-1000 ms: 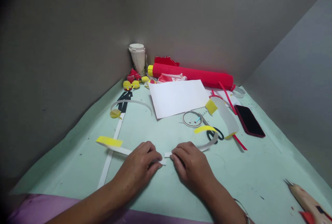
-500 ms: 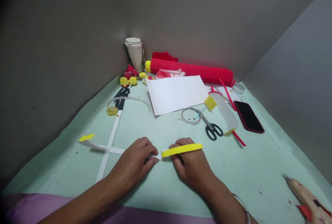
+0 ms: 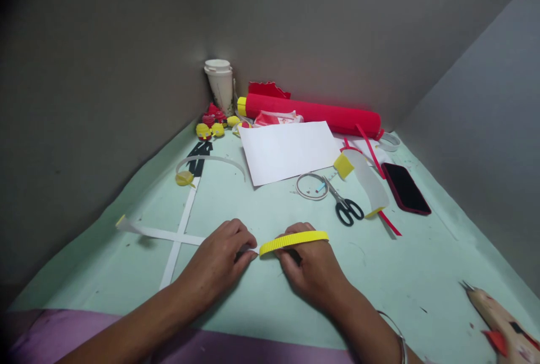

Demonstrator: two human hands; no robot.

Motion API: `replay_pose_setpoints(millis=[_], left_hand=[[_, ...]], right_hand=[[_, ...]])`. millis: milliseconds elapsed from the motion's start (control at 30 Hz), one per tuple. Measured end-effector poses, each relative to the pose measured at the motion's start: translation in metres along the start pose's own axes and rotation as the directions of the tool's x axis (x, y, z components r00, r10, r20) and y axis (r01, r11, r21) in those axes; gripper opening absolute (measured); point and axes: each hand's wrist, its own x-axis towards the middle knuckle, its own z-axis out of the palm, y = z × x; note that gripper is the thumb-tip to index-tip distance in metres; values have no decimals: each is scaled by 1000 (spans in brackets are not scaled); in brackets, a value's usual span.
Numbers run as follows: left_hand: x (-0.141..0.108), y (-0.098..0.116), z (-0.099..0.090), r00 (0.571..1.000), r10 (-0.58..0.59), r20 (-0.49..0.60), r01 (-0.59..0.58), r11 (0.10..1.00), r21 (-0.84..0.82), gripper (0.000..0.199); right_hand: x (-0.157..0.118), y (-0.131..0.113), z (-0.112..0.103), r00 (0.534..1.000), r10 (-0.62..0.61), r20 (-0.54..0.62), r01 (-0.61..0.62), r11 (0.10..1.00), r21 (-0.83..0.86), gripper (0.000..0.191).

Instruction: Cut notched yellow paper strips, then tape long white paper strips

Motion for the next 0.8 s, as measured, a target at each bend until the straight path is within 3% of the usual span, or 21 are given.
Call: replay_pose_setpoints(millis=[800], left_hand=[[-1,4,5,994,112,-14,-111,991,79,23]], right_hand=[[0,-4,2,1000,-18,10,18,1000,-19,18]])
